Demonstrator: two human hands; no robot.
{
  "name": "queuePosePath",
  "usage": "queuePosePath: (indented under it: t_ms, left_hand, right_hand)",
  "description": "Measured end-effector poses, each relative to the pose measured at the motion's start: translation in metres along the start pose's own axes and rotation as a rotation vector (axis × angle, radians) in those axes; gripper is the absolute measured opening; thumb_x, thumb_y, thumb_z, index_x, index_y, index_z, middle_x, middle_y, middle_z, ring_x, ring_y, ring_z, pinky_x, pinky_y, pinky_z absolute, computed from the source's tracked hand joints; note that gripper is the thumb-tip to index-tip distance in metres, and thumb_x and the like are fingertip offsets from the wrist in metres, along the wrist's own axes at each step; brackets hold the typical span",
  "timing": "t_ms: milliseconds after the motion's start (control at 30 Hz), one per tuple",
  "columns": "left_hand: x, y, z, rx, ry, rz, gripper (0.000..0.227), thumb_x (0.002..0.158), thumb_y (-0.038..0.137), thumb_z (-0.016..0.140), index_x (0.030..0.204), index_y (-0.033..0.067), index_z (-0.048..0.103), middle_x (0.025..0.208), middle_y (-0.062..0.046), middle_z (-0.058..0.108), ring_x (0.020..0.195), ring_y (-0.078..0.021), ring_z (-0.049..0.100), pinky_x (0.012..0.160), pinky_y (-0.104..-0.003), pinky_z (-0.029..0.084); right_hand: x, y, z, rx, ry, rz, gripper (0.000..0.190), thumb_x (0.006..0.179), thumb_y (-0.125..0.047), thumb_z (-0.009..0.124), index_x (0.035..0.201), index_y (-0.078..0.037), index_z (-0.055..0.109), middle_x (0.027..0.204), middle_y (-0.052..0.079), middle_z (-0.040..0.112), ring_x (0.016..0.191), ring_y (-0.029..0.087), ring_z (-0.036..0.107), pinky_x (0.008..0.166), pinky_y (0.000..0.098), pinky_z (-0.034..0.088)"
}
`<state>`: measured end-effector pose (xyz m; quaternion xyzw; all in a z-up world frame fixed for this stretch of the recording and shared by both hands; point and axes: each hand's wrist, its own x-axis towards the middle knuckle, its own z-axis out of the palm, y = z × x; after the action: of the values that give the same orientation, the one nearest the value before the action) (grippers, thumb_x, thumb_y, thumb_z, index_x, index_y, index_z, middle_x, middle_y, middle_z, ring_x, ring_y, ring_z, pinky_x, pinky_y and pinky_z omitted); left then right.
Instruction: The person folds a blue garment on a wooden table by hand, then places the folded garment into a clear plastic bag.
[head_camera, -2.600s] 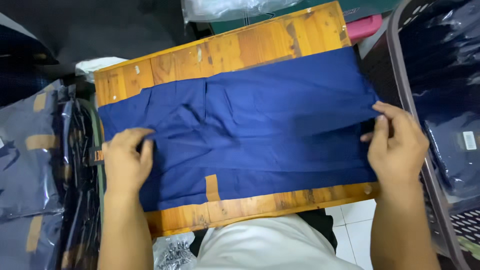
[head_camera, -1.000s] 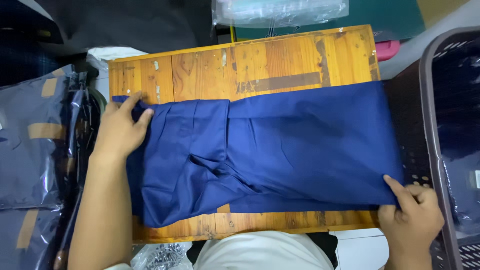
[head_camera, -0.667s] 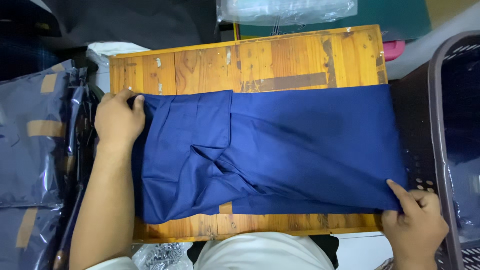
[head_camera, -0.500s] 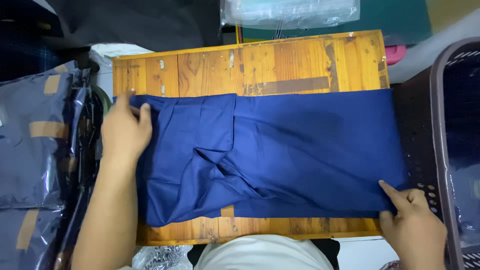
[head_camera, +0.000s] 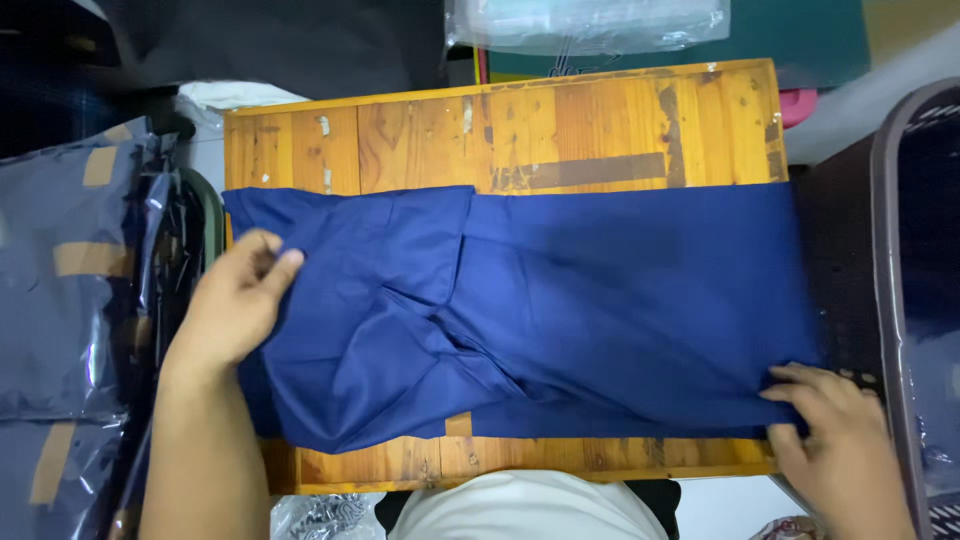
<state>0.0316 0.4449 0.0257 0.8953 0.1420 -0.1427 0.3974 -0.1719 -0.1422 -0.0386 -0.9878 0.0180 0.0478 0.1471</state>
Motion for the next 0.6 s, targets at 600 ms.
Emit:
queuePosePath:
  t_ms: [600]
  left_hand:
    - [-0.008,-0.031,-0.039,0.083,-0.303,-0.149,0.024,0.107,0.020,0.057,0.096,0.0068,0.074,0.078,-0.004,0.062,0.072,-0.0164,0.055,0.072,-0.030,0.043]
  right_hand:
    - [0.005,-0.008,-0.011,-0.077,-0.281,0.197,0.037,0.074,-0.029,0.066,0.110,-0.034,0.075,0.089,-0.013,0.075,0.091,0.014,0.069,0.098,0.0332,0.046]
